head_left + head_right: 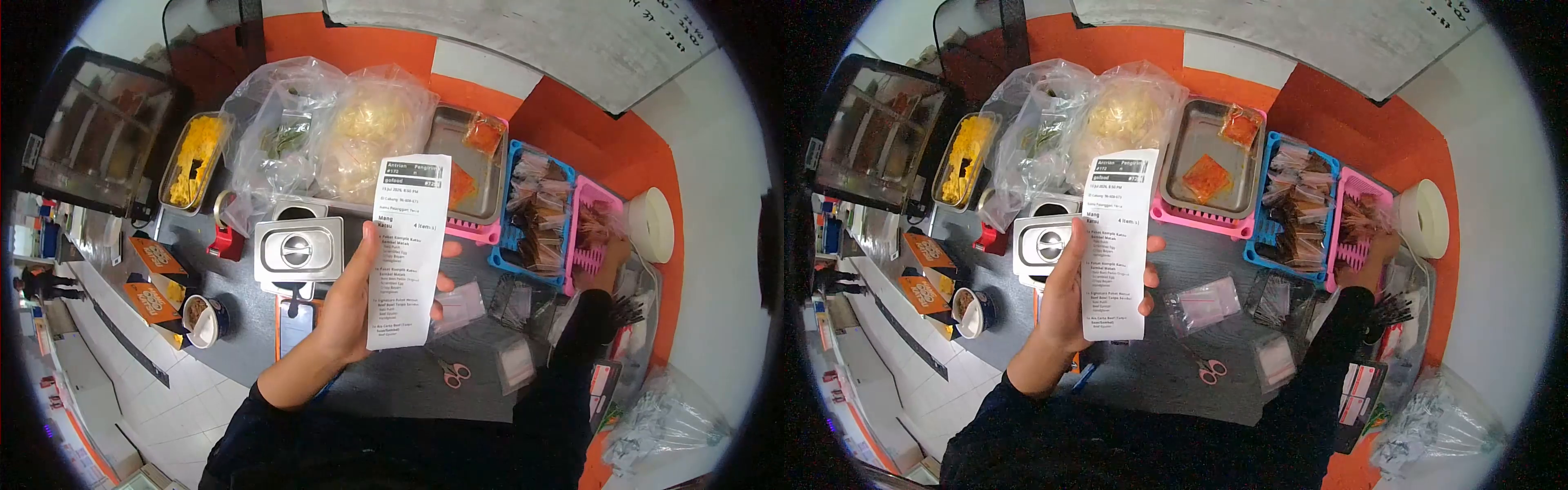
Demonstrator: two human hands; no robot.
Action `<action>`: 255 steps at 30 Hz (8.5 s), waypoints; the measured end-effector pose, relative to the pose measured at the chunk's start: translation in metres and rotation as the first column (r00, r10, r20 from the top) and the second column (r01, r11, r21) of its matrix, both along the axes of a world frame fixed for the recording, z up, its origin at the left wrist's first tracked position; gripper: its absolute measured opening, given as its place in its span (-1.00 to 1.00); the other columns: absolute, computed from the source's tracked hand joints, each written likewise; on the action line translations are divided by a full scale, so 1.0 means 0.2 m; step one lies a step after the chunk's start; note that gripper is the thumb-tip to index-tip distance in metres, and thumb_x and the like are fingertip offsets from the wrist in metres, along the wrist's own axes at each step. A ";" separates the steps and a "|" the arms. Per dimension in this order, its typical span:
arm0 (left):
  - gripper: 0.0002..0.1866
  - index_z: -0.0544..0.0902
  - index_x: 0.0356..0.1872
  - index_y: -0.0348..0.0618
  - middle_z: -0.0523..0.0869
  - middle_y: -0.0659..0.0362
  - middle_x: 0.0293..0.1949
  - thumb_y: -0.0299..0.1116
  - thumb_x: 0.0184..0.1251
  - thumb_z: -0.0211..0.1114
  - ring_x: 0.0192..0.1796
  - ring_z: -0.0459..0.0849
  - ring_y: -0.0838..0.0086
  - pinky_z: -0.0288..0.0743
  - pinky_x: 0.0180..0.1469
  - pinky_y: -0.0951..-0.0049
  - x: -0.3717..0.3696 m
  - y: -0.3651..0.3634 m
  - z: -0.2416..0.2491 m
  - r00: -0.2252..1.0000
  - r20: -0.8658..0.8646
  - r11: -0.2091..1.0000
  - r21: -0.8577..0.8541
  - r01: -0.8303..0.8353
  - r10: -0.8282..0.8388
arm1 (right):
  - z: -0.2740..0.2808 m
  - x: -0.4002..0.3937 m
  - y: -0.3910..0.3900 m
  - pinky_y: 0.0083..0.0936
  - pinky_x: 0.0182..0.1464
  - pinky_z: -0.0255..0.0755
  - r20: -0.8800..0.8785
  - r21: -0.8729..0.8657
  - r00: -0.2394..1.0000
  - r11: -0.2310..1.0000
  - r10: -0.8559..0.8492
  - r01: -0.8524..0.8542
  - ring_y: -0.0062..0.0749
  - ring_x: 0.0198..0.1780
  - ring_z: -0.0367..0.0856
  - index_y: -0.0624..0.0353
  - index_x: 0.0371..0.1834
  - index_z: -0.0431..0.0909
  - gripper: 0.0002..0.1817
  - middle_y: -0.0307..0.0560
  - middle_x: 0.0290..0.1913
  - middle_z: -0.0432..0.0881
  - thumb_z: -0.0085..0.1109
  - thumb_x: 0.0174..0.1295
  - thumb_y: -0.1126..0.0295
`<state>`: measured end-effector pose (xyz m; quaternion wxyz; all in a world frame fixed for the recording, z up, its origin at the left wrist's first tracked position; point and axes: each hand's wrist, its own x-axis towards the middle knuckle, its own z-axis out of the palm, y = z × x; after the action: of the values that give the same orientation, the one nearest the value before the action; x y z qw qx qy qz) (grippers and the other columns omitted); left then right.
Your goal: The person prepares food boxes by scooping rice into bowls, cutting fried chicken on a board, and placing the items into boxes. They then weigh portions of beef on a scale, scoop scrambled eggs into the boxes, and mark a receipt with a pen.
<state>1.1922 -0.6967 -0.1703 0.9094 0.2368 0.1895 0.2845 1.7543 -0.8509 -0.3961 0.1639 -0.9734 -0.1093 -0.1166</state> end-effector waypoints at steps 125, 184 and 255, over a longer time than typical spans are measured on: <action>-0.46 0.30 0.25 -0.18 0.55 0.13 -0.23 -0.02 0.41 0.01 -0.35 0.48 0.55 0.39 -0.41 0.61 -2.77 0.27 -0.10 0.861 -0.086 0.865 0.068 -0.497 0.501 | 0.73 -3.84 0.30 -0.58 -0.58 0.43 -0.566 0.686 -0.093 0.405 0.819 -0.604 -0.57 -0.58 0.54 0.24 -0.35 0.41 -0.81 -0.12 -0.47 0.64 0.05 0.26 0.32; -0.34 0.32 0.13 -0.33 0.54 0.09 -0.20 0.15 0.43 -0.28 -0.28 0.52 0.46 0.46 -0.27 0.48 -1.99 -1.06 -0.08 0.240 0.253 0.306 -0.267 -0.914 0.937 | 2.13 -2.66 -0.33 -0.62 -0.54 0.42 0.941 -0.160 -0.231 -0.928 -0.246 0.335 -0.49 -0.50 0.57 0.13 -0.19 0.37 -0.75 -0.16 -0.03 0.56 0.20 0.10 0.47; -0.14 0.11 0.35 -0.25 0.60 0.00 -0.17 0.34 0.32 -0.43 -0.29 0.66 0.28 0.57 -0.36 0.31 -0.20 -1.32 0.33 0.809 0.497 0.944 0.072 0.321 -0.313 | 0.32 -2.14 -1.09 -0.28 0.01 0.35 -0.332 0.518 0.332 0.465 0.883 -0.717 -0.11 0.04 0.44 0.17 0.14 0.33 -0.48 0.08 0.12 0.39 0.23 0.07 0.40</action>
<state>1.1522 -0.9614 -0.1044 0.9634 0.1760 -0.0935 0.1794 1.3270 -1.0692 -0.3323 0.3588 -0.7394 -0.5077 0.2585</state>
